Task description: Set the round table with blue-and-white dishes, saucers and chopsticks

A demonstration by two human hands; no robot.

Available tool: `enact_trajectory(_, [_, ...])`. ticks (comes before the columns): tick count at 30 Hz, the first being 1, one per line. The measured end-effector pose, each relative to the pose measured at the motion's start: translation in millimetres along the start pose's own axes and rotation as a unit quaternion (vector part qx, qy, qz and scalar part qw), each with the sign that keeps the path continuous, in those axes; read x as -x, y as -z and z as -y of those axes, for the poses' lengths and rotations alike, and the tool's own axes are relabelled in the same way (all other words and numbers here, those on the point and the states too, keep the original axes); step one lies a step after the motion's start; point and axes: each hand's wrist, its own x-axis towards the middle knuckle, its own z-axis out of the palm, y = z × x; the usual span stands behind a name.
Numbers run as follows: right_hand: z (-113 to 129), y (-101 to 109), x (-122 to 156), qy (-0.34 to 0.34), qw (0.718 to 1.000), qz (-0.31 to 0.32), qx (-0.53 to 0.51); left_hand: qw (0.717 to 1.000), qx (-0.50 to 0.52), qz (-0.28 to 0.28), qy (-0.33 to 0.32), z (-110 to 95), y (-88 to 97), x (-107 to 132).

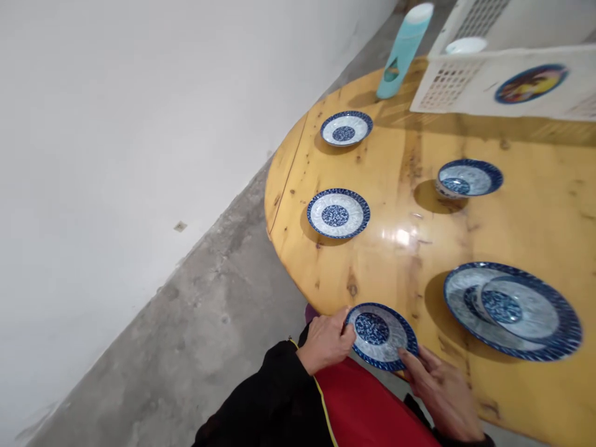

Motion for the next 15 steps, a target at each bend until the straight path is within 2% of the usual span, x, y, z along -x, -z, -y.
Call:
enact_trajectory(3, [-14.1,5.8,17.7,-0.04,0.998,0.029,-0.037,1.0,-0.013,0.008,0.002,-6.6,-13.7,14.3])
enact_trajectory(6, [-29.7,8.3,29.7,-0.053,0.998,0.02,-0.035,1.0,-0.025,0.002,0.012,-13.2,-25.1,27.9])
enact_trajectory(11, [-45.1,-1.5,33.6,0.004,0.999,0.012,-0.049,0.999,-0.032,-0.029,0.032,-13.2,-33.5,47.0])
enact_trajectory(15, [-40.3,-9.5,35.5,0.032,0.998,0.014,-0.054,0.997,-0.037,-0.052,0.038,-8.4,-28.3,52.5])
